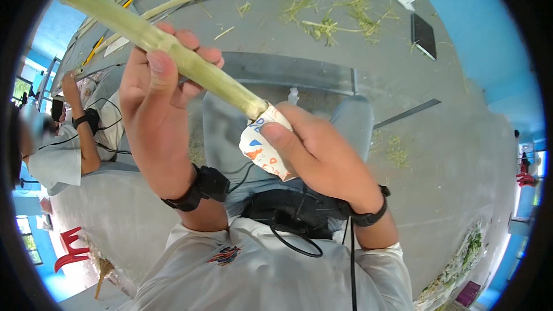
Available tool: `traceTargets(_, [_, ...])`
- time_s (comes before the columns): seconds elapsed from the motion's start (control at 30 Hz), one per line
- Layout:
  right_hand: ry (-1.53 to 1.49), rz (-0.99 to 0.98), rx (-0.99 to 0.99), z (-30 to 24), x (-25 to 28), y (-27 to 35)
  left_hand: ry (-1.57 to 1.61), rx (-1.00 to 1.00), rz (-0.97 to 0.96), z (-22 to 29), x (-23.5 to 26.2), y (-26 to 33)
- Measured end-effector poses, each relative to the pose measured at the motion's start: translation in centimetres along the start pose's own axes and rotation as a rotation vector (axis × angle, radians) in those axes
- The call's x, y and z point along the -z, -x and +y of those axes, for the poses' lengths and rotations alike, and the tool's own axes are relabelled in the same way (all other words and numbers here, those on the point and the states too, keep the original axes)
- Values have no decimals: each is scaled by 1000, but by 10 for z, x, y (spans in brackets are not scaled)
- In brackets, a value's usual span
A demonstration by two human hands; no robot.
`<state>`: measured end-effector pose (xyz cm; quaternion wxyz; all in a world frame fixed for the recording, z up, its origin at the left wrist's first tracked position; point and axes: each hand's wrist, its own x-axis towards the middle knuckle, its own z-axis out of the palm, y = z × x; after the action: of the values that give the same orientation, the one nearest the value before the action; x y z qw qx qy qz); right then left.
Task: Cleaning and smoothing a long bamboo pole using a piece of paper or cloth.
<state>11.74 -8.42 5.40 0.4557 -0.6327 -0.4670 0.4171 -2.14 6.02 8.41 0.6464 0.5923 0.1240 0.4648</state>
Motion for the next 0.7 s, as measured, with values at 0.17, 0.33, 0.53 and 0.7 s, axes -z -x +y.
traceTargets(0.17, [216,112,184,-6,-7,-4,135,55,-26,-27,-5,11])
traceTargets(0.33, [131,127,236,-3,-19,-16,110,127,-161,-43,-4,19])
traceTargets(0.53, [92,-32,184,17,-12,-15,136,95,-43,-27,8,18])
traceTargets(0.7, [92,-51,282,32,-19,-20,144,91,-155,-28,15,9])
